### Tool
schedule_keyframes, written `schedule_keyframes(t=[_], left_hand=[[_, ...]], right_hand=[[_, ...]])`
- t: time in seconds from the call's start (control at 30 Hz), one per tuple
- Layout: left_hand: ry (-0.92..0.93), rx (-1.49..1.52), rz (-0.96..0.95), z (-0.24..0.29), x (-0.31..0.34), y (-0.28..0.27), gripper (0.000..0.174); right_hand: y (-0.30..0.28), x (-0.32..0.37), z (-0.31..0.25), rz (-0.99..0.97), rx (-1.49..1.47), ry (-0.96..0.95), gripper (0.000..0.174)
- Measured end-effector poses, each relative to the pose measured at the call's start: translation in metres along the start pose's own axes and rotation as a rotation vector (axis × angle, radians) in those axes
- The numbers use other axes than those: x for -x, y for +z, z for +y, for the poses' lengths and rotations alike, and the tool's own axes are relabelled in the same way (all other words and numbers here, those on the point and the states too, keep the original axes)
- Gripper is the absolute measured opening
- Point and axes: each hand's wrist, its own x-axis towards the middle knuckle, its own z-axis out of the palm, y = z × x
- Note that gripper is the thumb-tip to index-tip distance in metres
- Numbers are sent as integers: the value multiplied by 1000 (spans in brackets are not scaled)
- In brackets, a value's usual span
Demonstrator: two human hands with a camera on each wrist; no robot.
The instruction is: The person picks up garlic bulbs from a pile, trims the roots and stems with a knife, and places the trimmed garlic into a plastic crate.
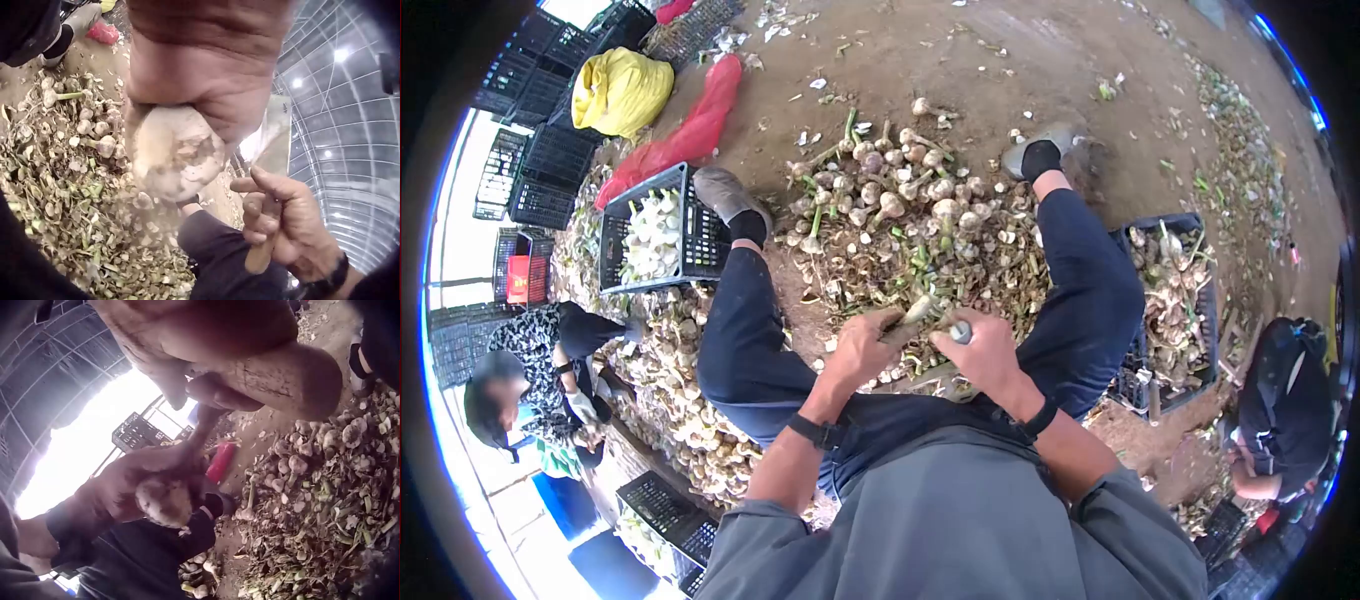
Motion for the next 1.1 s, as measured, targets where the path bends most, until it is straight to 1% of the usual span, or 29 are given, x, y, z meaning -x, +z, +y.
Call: schedule_keyframes(t=[0.03,0.1,0.13,0.17,0.23,0.27,0.3,0.37,0.4,0.43,0.5,0.53,0.6,0.63,0.7,0.73,0.77,0.83,0.87,0.9,0.97,1.0,1.03,1.07,1.1], left_hand=[[1,2,-2,-5,-1,4,28],[176,-29,104,-10,-3,9,27],[241,-65,91,-7,-1,6,25],[240,-68,94,-9,-3,4,25],[438,-211,197,-12,-6,1,26],[375,-265,197,-11,-5,-1,27],[381,-267,206,-11,-7,-1,27],[344,-206,167,-22,-6,6,28],[519,-247,240,-29,-11,8,27],[520,-246,235,-36,-10,10,27],[351,-118,127,-38,-6,12,25],[350,-116,125,-35,-6,10,25],[294,-6,111,-26,-1,4,21],[-1,436,2,-17,3,-1,20],[47,554,43,3,10,-27,19],[132,223,131,6,8,-38,21],[127,53,114,10,11,-48,22],[96,209,43,3,13,-49,23],[72,166,76,-2,16,-52,24],[135,164,175,-10,20,-54,27],[185,188,459,-5,40,-68,31],[135,-4,566,-5,54,-84,34],[206,101,740,-22,61,-93,33],[119,87,832,-18,81,-107,33],[41,79,915,-14,102,-123,33]], right_hand=[[2,4,2,-3,92,-53,29],[5,2,1,-4,64,-37,28],[4,0,-2,-16,87,-47,28],[5,-2,-3,-29,109,-58,28],[8,-4,20,-65,109,-28,28],[8,-5,34,-93,113,0,27],[5,-7,36,-91,115,-10,27],[5,-1,42,-123,265,-38,26],[6,1,42,-128,270,-8,26],[6,3,40,-126,269,-3,26],[6,6,35,-154,285,65,25],[5,6,33,-155,285,68,25],[6,6,29,-119,259,36,28],[3,9,41,-122,260,31,28],[-8,7,75,-265,455,202,29],[-15,8,54,-190,395,272,29],[-15,10,45,-211,400,262,29],[-11,-2,29,-46,124,237,31],[-8,-6,27,-33,-15,242,34],[1,-12,48,-37,-36,237,29],[3,-14,40,-96,-167,362,22],[8,-14,47,-92,-154,342,18],[14,-14,51,-80,-142,325,15],[19,-15,48,-125,-148,311,15],[19,-15,42,-166,-219,364,14]])
